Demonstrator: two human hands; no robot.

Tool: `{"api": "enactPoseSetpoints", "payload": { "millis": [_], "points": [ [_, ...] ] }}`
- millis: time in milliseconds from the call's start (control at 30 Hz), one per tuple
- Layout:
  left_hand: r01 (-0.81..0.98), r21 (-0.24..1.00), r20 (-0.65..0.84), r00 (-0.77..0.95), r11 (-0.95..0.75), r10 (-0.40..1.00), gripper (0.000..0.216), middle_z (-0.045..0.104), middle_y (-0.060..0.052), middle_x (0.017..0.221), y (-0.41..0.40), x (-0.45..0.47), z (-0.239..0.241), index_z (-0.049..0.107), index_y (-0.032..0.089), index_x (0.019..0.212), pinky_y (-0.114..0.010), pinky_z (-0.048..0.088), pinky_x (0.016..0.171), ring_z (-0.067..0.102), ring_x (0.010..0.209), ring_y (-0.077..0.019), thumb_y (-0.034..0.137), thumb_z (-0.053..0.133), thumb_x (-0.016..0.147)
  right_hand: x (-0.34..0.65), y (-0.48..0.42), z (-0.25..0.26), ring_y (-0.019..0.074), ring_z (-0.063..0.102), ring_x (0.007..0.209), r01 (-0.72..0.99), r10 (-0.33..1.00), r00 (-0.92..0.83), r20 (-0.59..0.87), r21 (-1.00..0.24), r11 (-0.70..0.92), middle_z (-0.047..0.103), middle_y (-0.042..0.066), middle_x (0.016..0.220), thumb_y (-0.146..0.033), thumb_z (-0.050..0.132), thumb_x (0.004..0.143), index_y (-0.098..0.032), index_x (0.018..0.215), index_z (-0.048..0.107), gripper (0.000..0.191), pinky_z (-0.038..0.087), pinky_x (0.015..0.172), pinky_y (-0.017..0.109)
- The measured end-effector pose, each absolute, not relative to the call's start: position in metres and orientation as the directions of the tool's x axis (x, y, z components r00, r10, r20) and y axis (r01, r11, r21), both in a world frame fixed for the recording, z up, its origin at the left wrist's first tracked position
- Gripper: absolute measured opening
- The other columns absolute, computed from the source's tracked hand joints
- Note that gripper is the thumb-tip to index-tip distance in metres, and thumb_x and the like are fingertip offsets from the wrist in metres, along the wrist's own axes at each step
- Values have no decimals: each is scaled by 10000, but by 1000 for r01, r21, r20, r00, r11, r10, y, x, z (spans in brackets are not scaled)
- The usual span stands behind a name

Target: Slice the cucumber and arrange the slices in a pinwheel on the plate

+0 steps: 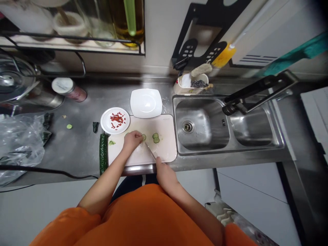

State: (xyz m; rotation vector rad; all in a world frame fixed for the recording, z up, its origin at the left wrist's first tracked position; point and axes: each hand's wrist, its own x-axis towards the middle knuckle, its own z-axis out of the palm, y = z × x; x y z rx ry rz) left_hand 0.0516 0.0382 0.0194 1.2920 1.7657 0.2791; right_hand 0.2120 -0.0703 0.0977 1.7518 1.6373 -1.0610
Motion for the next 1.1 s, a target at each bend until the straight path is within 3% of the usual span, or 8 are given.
{"api": "enactPoseSetpoints", "payload": {
  "millis": [167, 367, 1100],
  "points": [
    [707, 627, -364, -104, 327, 925, 215, 661, -11, 703, 18, 48, 9, 663, 207, 934, -274, 445, 680, 614, 683, -168, 288, 569, 759, 218, -68, 93, 233, 655, 910, 977, 604, 2, -797, -127, -171, 670, 133, 900, -5, 308, 844, -151, 1236, 397, 428, 462, 715, 285],
    [798, 588, -235, 13, 132, 972, 273, 646, -49, 830, 9, 46, 0, 656, 194, 1013, -283, 456, 768, 589, 809, -190, 256, 584, 757, 216, -61, 92, 247, 657, 911, 977, 625, 7, -781, -129, -172, 668, 122, 886, 8, 313, 829, -156, 1242, 376, 449, 466, 704, 299],
    [768, 637, -136, 28, 65, 990, 238, 668, -66, 940, 3, 47, -12, 658, 193, 1013, -311, 480, 850, 601, 910, -200, 211, 570, 792, 190, -48, 92, 241, 653, 941, 988, 674, -59, -736, -141, -68, 666, 140, 921, -17, 256, 888, -136, 1203, 417, 374, 487, 715, 296]
  ]
}}
